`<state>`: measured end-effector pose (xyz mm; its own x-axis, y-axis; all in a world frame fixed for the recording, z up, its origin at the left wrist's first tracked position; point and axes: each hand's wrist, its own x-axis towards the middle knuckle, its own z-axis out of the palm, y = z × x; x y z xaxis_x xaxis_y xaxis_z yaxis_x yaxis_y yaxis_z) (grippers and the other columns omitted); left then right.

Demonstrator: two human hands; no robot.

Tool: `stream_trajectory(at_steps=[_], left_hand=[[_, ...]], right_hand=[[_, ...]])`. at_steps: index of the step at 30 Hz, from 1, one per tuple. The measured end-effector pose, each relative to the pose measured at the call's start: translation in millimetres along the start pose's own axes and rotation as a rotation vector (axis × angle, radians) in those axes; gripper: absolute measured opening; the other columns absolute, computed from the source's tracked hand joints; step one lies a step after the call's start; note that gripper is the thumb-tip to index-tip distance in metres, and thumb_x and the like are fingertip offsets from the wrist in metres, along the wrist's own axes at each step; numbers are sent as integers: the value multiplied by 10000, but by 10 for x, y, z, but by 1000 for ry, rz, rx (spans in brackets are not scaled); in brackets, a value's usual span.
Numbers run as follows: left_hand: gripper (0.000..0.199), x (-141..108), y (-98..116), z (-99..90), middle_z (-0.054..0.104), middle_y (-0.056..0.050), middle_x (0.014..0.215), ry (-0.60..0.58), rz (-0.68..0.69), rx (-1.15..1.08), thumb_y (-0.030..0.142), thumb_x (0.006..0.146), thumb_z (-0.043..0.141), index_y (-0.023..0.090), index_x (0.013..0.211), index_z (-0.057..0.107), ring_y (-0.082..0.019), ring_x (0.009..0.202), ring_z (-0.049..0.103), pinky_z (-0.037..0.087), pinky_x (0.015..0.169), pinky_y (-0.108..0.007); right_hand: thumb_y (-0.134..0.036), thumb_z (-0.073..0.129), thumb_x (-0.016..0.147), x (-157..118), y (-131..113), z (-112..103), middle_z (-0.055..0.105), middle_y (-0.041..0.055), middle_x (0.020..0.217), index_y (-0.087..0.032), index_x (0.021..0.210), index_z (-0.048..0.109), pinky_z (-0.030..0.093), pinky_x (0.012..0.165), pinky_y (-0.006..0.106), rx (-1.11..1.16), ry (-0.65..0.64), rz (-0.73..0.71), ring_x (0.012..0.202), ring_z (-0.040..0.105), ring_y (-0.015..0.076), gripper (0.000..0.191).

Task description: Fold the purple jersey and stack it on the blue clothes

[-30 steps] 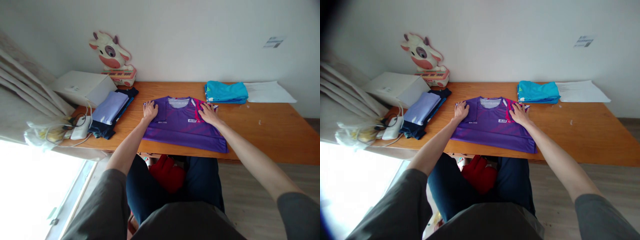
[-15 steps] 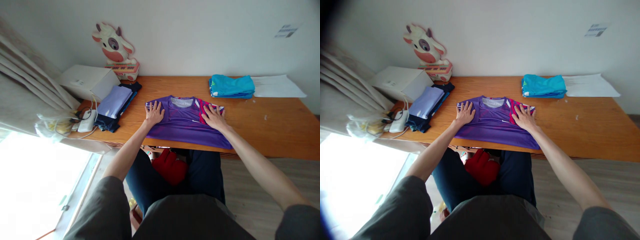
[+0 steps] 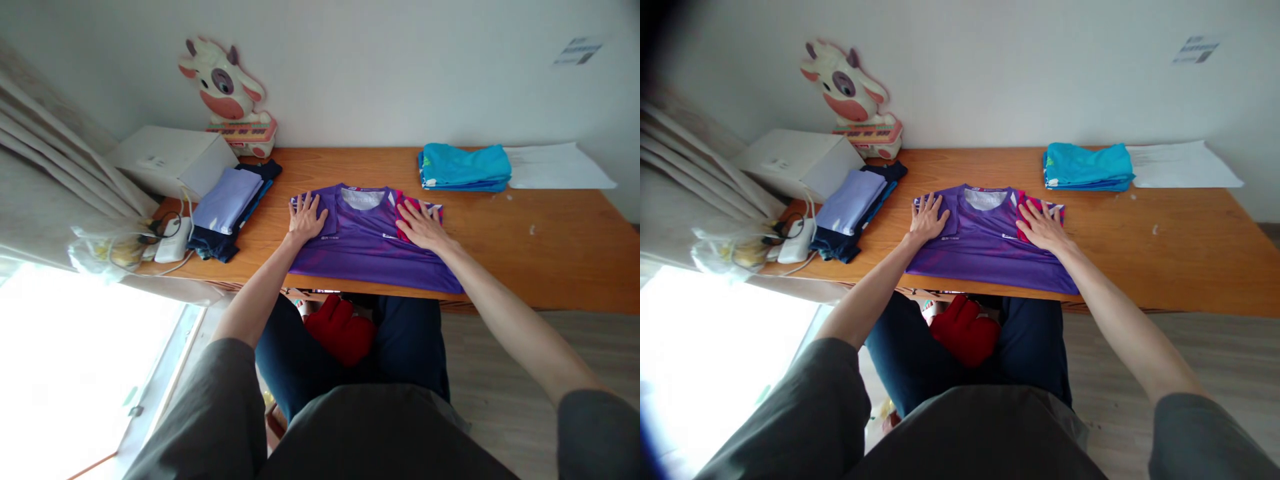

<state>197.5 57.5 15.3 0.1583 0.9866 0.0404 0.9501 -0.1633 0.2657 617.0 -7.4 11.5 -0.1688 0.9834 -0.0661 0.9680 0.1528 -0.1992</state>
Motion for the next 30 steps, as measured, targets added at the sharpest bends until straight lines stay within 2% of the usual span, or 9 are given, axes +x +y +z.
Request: stream_trajectory(at_steps=[4,10,13,16,19,23,25,27,30], left_hand=[[878,-15,-11,-9,246,-88,2052,-17,12,8,693,1203,333,231,1948,390,-447,1920,140,66,1550,-751],[872,-2,-18,18,261,-85,2049,-1,14,18,700,1214,333,238,1951,383,-435,1920,152,75,1555,-735],[867,-6,-17,20,268,-73,2048,3,9,27,702,1214,337,250,1952,384,-432,1919,158,85,1553,-736],[873,-16,-13,6,257,-73,2051,-7,13,26,699,1214,321,242,1955,371,-429,1920,156,82,1556,-727],[883,-21,-8,-9,254,-83,2052,-9,13,13,696,1210,319,223,1953,375,-432,1921,147,75,1559,-718],[878,-17,-7,-12,275,-79,2045,-7,12,-6,690,1202,337,232,1950,385,-431,1921,151,71,1557,-725],[882,-14,-11,-5,273,-89,2045,-5,17,-12,687,1202,337,220,1949,387,-433,1921,152,68,1558,-724],[884,-11,-17,6,270,-90,2046,0,18,-12,690,1203,335,217,1948,388,-433,1920,155,68,1559,-721],[884,-10,-24,17,274,-83,2046,5,19,-12,699,1202,339,226,1947,391,-437,1919,157,68,1558,-721]], right_hand=[[-726,326,1211,48,30,11,183,131,2058,-208,1987,274,108,1457,917,3,64,153,1877,116,592,934],[-589,406,1231,-67,-70,-8,530,148,1914,-174,1855,580,327,1504,673,-6,245,-77,1762,455,454,768],[-532,389,1233,-73,-74,-5,632,149,1832,-172,1740,725,457,1429,649,15,234,-76,1667,569,444,707],[-474,349,1242,-34,-55,6,702,117,1769,-199,1634,819,500,1399,626,55,263,-71,1617,638,416,671],[-509,373,1246,0,-28,-12,842,119,1568,-238,1503,896,590,1300,576,150,362,53,1469,773,395,642],[-705,362,1237,8,23,-106,928,211,1230,-154,1418,927,682,1041,518,326,550,246,1174,883,417,810],[-815,296,1220,17,40,-161,923,199,1301,-155,1525,880,695,1043,510,473,524,164,1209,881,404,933],[-899,135,1187,48,43,-202,887,170,1457,-188,1657,796,691,1136,519,607,399,68,1353,852,388,1079],[-866,-106,1141,121,34,-217,764,190,1680,-150,1788,656,619,1297,540,665,313,32,1560,749,372,1229]])
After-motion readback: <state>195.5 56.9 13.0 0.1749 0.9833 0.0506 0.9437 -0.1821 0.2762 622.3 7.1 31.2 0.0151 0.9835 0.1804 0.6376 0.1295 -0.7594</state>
